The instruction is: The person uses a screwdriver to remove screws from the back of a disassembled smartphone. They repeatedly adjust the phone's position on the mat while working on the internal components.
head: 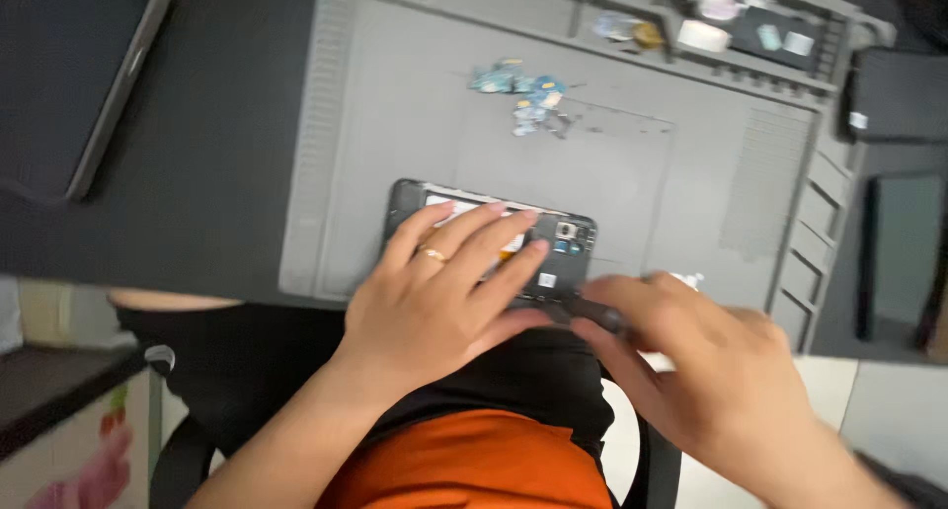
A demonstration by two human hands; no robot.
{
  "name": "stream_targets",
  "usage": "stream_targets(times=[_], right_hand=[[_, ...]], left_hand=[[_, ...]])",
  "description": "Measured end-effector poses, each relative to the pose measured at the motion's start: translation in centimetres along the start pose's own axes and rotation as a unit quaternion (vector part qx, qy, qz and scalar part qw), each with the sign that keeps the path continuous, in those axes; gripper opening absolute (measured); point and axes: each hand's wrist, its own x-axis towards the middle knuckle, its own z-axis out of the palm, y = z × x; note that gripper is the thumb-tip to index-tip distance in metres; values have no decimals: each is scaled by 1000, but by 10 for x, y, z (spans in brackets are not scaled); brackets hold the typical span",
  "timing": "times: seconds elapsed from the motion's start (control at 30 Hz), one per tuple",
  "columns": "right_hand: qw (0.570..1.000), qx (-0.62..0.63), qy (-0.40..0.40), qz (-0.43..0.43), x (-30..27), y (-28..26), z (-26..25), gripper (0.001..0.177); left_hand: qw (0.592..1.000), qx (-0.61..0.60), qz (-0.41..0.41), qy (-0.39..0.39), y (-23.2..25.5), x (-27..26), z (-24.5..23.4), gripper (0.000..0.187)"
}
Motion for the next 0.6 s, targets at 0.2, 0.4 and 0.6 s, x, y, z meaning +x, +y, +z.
stream_targets(times=[0.2,0.4,0.6], right_hand=[[965,-189,0,-180,20,-19,-31,21],[955,-194,71,-214,29,-32,-18,20],[959,-175,135,-180,32,-42,1,15]], left_hand=[[1000,17,10,13,6,9,-1,40],[1000,11,-18,-14,11,1,6,37],[997,-22,-69,-37,13,-3,9,36]])
